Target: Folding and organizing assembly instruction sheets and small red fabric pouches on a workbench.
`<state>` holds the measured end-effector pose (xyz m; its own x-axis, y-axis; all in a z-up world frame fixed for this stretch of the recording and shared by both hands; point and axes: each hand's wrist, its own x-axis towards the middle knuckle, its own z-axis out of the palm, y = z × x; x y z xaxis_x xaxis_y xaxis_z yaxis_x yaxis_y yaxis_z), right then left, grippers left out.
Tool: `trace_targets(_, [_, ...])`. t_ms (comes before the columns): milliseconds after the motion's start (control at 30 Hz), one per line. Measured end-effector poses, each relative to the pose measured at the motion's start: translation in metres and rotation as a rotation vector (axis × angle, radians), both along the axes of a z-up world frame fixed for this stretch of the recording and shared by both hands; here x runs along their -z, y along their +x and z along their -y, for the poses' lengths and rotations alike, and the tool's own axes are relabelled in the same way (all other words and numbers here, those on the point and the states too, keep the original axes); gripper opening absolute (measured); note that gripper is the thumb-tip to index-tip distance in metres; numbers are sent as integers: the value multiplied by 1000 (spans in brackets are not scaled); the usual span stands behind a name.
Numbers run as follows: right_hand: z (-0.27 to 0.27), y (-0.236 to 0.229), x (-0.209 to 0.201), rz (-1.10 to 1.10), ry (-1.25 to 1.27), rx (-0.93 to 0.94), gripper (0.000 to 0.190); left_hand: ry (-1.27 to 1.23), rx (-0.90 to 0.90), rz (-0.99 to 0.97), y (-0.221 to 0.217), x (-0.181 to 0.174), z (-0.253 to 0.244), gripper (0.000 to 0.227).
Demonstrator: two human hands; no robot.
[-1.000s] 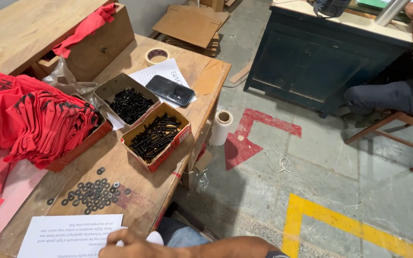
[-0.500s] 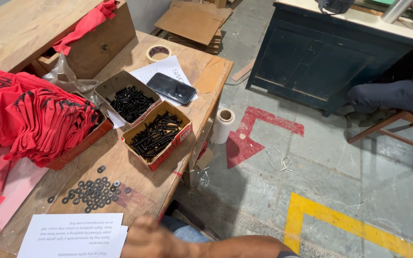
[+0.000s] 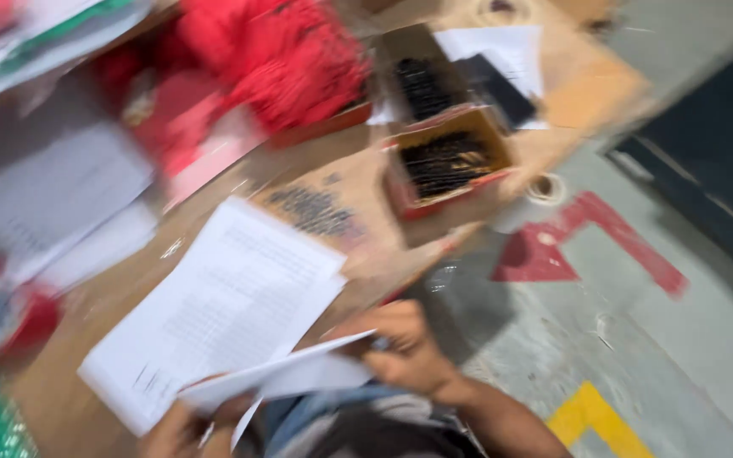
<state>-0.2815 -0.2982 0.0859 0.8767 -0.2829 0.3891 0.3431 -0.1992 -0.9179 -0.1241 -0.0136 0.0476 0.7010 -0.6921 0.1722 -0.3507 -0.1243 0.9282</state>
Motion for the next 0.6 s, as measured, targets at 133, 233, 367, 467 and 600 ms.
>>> trace_targets(133, [4,13,24,-64,47,-100,18,49,-261,-73,-14,-45,53,16])
trace_targets(233, [11,13,53,-236,111,-138,14,12,-190,-274,-12,-40,54,14])
trace_targets(367, [17,20,63,-213,239,-131,12,-7,-153,-369,-9,-38,54,19])
trace_targets(467, [13,21,57,-368,193,-180,20,44,-161,-457,-7,-36,57,23])
trace_targets(600, [27,22,78,-444,242,-73,20,69,-170,-511,-4,-41,63,24])
